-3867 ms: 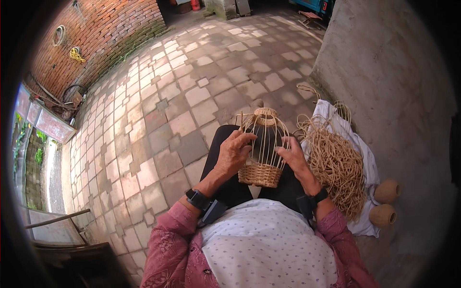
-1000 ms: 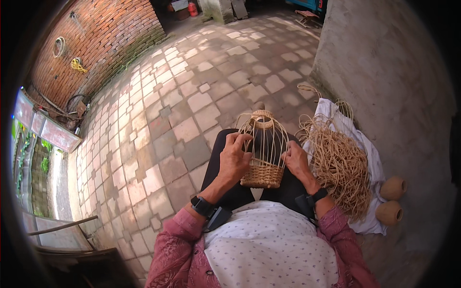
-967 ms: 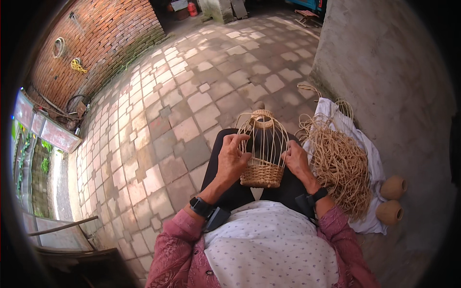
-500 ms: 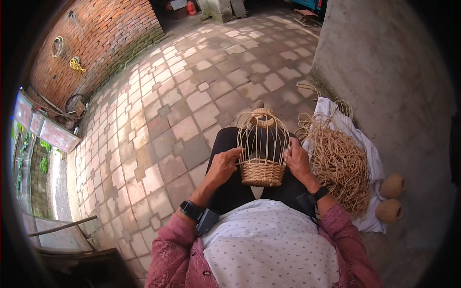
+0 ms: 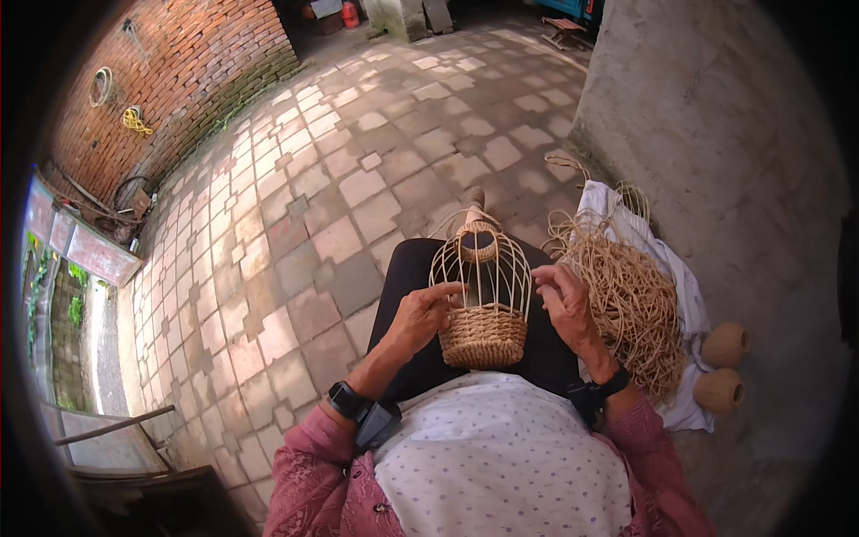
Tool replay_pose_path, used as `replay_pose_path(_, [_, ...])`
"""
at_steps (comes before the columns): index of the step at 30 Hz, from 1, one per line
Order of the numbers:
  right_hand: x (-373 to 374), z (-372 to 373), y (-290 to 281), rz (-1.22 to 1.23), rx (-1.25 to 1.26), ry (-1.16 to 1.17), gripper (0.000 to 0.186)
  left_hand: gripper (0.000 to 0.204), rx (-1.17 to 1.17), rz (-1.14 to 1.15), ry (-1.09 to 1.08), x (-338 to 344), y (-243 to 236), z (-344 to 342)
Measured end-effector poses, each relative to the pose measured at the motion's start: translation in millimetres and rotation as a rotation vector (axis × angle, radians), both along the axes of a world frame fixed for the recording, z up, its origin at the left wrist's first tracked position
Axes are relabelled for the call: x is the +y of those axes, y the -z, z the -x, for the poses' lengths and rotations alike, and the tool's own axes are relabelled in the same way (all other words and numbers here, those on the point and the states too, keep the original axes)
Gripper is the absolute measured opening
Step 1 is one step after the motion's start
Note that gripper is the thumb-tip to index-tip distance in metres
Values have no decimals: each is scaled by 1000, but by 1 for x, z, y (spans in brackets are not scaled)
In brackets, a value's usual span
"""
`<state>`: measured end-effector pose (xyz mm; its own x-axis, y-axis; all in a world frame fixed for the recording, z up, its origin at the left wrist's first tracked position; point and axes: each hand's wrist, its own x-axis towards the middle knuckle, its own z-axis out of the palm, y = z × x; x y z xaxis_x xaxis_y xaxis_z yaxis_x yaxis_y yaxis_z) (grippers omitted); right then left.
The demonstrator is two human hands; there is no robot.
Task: Hand-weaving a small wicker or bamboo basket in an outdoor courtyard.
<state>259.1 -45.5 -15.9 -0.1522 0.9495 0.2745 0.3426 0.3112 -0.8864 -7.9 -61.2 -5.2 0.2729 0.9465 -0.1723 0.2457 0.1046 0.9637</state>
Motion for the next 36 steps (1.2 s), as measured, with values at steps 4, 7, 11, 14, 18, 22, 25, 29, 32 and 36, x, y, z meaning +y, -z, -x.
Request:
replay_pose_path(4, [-10, 12, -18, -132, -129, -230, 24, 31, 45, -24, -22, -1, -4, -4])
replay_pose_path(7, [-14, 12, -10, -151, -218, -286, 28, 34, 179, -129, -41, 2, -9, -12])
replay_pose_path(11, [-16, 13, -11, -149, -236, -107, 28, 37, 171, -146, -61, -2, -11, -16])
replay_pose_path(14, [8, 22, -9, 107, -95, 103, 42, 40, 175, -203, -71, -4, -3, -14])
replay_pose_path(18, [46, 32, 14, 401, -149, 73, 69, 40, 317, -349, -28, 7, -7, -20])
replay_pose_path(22, [51, 61, 3, 334, -480, 187, 71, 35, 366, -466, 44, 14, 6, -9])
replay_pose_path(25, [56, 40, 40, 322, -401, 186, 65, 28, 218, -254, -6, 14, 2, 4])
replay_pose_path(29, [59, 33, 48, 454, -186, 212, 57, 22, 45, -131, -411, 15, 5, 33])
replay_pose_path(32, [56, 32, 46, 468, -133, 205, 56, 19, 126, -139, -288, 2, 5, 23])
replay_pose_path(36, [48, 37, 36, 523, -47, 190, 54, 31, 305, -110, -228, 0, 19, 7])
